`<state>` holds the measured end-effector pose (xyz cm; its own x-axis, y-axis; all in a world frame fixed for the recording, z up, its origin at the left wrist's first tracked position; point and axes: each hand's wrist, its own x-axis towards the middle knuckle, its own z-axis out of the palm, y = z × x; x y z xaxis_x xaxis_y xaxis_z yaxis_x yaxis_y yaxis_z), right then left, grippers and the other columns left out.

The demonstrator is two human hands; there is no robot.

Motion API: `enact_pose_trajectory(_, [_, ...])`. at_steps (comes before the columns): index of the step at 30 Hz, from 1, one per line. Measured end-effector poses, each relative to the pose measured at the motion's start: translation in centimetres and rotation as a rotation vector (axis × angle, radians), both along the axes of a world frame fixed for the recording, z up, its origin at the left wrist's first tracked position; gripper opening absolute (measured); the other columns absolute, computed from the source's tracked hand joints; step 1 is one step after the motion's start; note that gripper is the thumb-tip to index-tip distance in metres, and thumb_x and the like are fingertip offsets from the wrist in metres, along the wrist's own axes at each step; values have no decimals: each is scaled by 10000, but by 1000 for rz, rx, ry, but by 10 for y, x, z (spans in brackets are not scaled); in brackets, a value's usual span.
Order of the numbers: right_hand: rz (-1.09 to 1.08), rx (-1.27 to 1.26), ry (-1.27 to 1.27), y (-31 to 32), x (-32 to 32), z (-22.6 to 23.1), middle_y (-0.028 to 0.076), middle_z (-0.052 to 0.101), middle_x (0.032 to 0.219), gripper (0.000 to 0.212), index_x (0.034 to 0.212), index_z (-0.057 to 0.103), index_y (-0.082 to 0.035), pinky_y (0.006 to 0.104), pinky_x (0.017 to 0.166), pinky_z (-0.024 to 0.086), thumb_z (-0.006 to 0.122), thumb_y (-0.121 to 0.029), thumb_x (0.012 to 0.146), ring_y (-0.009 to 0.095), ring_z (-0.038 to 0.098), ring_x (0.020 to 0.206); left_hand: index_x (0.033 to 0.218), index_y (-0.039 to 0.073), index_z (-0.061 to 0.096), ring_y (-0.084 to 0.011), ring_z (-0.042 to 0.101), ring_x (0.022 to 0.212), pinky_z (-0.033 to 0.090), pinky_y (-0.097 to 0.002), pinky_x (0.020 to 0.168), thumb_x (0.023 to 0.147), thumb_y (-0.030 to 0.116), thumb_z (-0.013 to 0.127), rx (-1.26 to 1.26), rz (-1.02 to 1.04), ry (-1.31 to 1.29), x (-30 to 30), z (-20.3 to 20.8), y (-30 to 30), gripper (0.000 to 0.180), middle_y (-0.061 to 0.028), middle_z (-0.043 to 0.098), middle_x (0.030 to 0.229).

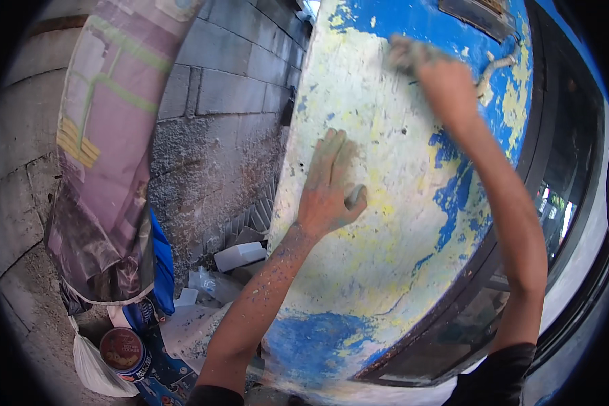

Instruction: The person sands a wall using a piece of sandpaper, moving the paper across the blue and yellow painted surface.

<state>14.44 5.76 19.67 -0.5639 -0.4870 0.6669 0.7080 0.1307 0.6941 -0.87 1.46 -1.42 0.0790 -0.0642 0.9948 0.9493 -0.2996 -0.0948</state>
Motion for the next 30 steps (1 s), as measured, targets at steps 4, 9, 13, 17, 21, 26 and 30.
enact_pose_trajectory(4, [-43,-137,-57,-8,-12,-24,175,654,770,142,870,606,30,379,571,552,571,-54,761,284,666,670,1332,-13,349,-390,282,1329,233,-501,1104,726,158,649,6,-27,-8,2,-7,1,698,-204,341,1378])
enact_pose_trajectory(9, [-45,-167,27,-4,6,2,182,660,805,203,936,596,34,372,590,559,577,-60,758,298,677,720,1320,-17,363,-397,296,1319,248,-503,1097,727,161,651,23,-9,6,3,-4,6,683,-205,350,1370])
enact_pose_trajectory(13, [4,222,-124,7,-9,-40,147,669,854,246,988,578,39,386,594,556,578,-90,779,273,681,728,1321,-18,362,-395,294,1322,258,-504,1090,729,157,650,35,27,2,-3,-4,1,682,-206,354,1370])
enact_pose_trajectory(17, [-62,-182,48,0,14,9,127,651,837,212,948,554,15,379,590,544,578,-75,758,265,672,718,1328,-17,360,-390,294,1324,262,-503,1086,726,159,654,16,27,0,5,-4,11,693,-206,357,1375])
enact_pose_trajectory(21, [-14,92,-127,10,2,-33,128,629,800,171,900,540,-14,364,554,535,574,-75,744,257,658,667,1329,-16,362,-382,297,1325,258,-503,1089,725,161,655,34,23,-12,-1,-8,3,695,-201,357,1379])
enact_pose_trajectory(26, [-188,-225,-46,-9,3,-8,138,628,990,324,1108,512,-41,383,673,550,534,-61,786,310,651,829,1330,-15,363,-384,302,1321,259,-499,1092,728,157,648,40,20,11,5,-3,7,688,-198,359,1376])
enact_pose_trajectory(30, [-32,40,-80,4,2,-9,124,628,827,211,954,539,-28,369,624,538,565,-90,754,271,655,768,1328,-11,364,-392,305,1316,264,-501,1088,727,157,649,33,66,6,-1,-6,2,686,-199,355,1378])
